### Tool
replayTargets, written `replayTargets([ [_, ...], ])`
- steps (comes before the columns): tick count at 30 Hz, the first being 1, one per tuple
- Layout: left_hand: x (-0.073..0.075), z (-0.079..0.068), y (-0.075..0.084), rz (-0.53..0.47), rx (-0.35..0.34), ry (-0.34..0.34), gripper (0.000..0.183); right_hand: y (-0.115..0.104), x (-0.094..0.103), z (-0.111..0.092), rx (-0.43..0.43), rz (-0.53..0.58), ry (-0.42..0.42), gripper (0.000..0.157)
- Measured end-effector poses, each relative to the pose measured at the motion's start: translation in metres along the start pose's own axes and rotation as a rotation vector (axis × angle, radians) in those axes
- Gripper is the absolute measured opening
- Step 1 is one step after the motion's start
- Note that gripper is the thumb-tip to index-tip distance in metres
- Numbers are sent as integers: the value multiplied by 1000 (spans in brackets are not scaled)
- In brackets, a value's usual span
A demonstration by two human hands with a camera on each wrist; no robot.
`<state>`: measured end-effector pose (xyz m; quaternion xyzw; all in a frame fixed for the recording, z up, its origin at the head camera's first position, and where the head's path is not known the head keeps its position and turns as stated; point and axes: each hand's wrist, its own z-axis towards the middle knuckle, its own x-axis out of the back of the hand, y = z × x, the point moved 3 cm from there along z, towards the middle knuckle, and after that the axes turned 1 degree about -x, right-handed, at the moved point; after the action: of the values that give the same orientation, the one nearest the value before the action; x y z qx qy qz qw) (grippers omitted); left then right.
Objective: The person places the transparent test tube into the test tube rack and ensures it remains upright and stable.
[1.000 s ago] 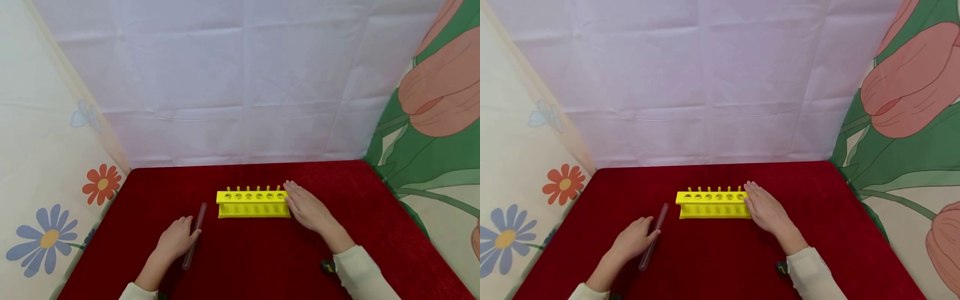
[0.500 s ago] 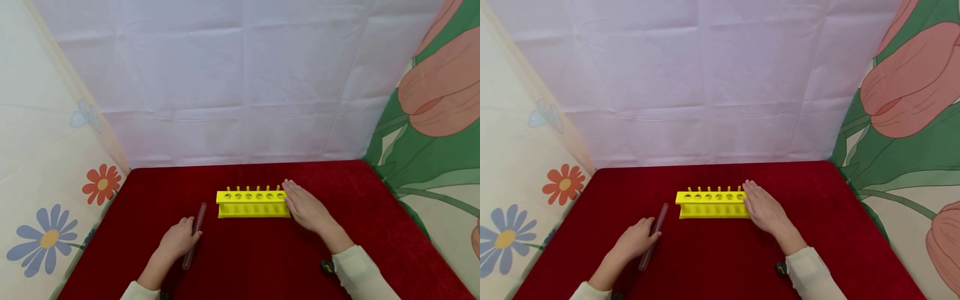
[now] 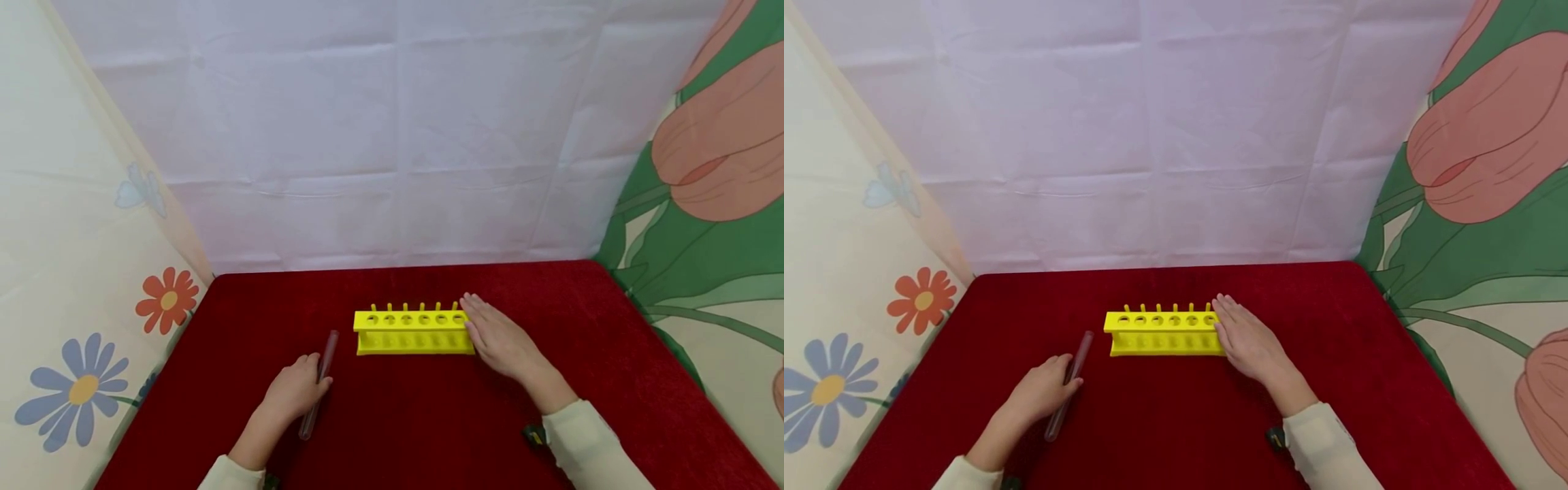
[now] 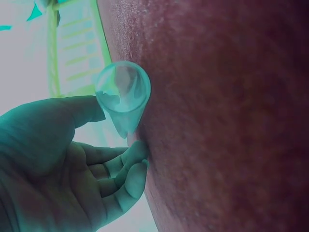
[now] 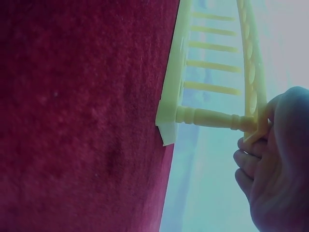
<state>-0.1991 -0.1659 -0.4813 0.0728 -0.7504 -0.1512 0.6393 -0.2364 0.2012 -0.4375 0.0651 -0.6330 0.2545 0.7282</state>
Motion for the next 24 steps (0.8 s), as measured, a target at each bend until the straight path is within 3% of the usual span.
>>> replayTargets([
  [24, -5, 6, 7, -6, -7, 40, 30, -2, 3, 1, 37, -34, -12, 51],
])
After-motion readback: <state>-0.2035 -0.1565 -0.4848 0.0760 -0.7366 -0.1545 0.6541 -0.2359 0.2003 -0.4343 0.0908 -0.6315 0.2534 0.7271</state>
